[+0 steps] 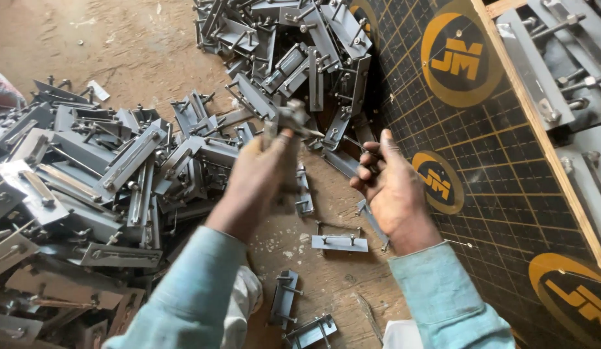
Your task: Assembling small metal hardware components by inserting pins into brackets at a fast pace.
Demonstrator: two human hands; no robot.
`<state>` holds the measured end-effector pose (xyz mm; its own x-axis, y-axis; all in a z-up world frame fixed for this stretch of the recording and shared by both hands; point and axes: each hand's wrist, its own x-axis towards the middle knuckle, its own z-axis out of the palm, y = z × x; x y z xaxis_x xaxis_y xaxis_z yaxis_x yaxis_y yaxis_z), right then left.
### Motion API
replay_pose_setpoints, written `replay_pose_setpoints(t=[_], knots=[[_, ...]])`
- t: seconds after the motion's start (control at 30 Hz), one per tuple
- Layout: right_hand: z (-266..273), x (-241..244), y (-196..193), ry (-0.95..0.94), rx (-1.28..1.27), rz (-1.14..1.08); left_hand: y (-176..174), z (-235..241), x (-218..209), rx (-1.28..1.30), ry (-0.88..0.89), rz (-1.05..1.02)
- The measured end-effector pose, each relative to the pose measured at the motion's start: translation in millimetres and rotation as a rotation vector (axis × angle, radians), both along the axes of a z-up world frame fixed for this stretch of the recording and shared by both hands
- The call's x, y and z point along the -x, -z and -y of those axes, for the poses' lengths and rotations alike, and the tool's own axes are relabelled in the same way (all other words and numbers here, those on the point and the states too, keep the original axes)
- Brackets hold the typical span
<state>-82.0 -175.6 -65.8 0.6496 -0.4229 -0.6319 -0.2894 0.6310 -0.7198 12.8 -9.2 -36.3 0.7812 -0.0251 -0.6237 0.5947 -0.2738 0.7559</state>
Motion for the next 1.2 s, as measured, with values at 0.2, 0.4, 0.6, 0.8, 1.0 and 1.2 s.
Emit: replay_pose_setpoints(t=[0.2,0.4,0.6,0.8,1.0,1.2], knots=[[1,-1,-3,0.020,-0.075,-0.004,31,-60,-49,0.130,-0.476,-0.128],[4,0,4,0.025,-0.112,0.025,121,-135,-89,-0.136,-0.630,-0.022],[4,-1,6,0.028,-0.126,0.026,98,-86,-48,-0.310,-0.298,0.487],[9,-3,1,0.034,-0.121,0.036,171,-31,-30,-0.547,0.260,0.649],[8,-3,-5,0.041,-0.095,0.009,332,-43,-8,-1.107,1.108,0.801],[1,-7,2,0.032,-0.100,-0.029,369,-39,4,-1.185,1.137,1.110]])
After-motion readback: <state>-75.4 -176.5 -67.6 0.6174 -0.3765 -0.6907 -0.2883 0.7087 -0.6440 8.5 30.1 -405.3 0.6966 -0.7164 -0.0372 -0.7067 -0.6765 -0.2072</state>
